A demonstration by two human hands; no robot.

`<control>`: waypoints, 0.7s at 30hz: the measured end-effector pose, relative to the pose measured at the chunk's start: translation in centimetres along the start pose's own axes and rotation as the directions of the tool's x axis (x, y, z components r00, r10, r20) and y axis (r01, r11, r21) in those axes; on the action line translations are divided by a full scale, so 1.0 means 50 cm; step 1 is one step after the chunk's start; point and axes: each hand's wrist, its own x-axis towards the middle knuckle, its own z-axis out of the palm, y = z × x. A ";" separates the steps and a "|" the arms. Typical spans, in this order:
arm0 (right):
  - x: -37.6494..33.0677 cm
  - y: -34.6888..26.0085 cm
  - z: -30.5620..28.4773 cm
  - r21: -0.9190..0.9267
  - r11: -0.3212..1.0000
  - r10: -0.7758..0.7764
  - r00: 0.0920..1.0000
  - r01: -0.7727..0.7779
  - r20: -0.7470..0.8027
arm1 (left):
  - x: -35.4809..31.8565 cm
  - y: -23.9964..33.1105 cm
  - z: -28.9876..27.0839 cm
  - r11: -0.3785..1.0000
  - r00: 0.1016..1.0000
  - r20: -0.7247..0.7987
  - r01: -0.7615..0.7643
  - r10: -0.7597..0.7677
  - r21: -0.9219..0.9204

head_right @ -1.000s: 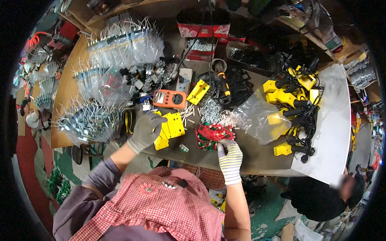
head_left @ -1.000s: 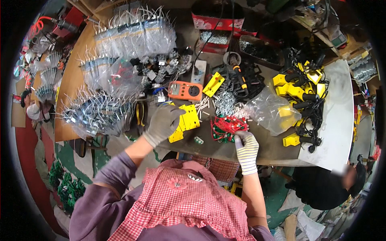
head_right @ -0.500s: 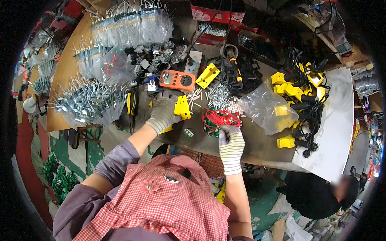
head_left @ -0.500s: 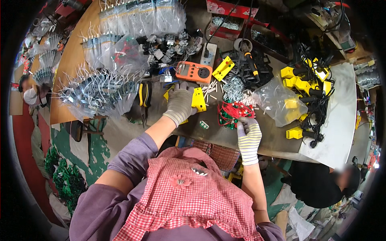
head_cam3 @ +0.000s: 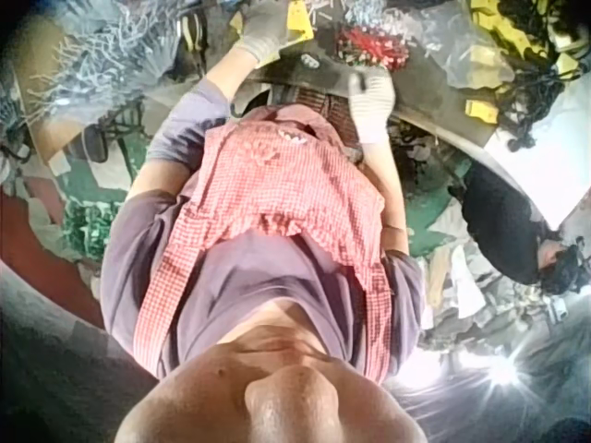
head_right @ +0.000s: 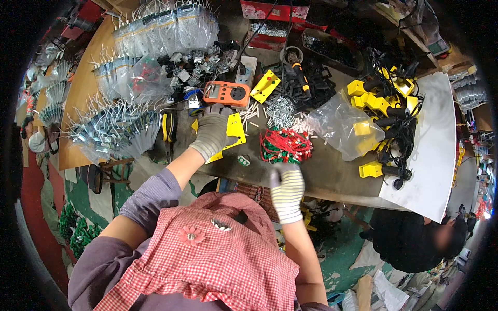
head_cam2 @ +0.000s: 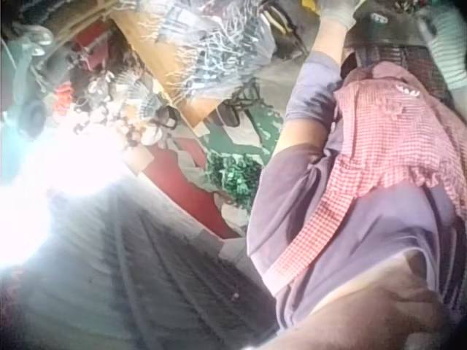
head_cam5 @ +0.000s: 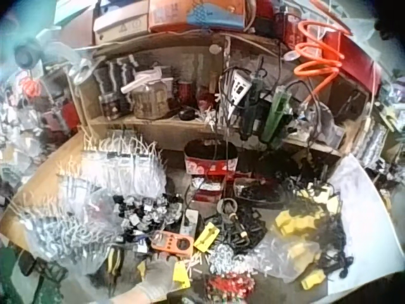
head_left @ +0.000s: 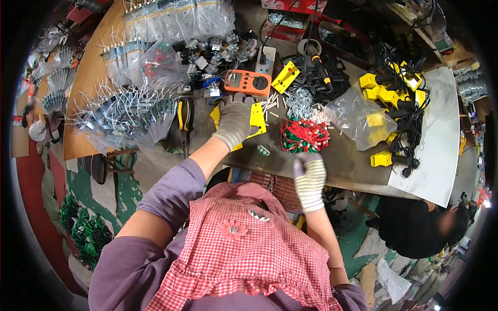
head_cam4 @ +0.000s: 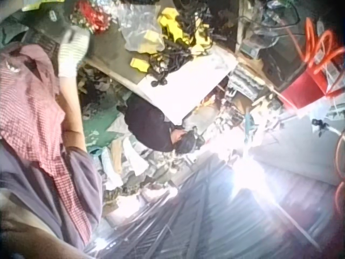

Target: Assembling indicator lights into plastic housings and wiring them.

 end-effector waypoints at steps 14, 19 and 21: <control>0.060 0.073 -0.036 -0.301 0.923 0.212 0.970 -0.239 -0.120 | -0.047 -0.082 -0.001 0.843 0.971 -0.229 -0.066 -0.070 -0.534; 0.074 0.072 -0.121 0.178 0.883 0.454 0.886 -0.434 -0.094 | -0.060 -0.089 -0.037 0.824 0.888 -0.458 -0.284 0.034 -0.490; 0.091 0.035 -0.147 0.451 0.750 0.533 0.846 -0.484 0.020 | -0.074 -0.090 -0.043 0.806 0.851 -0.524 -0.319 0.012 -0.499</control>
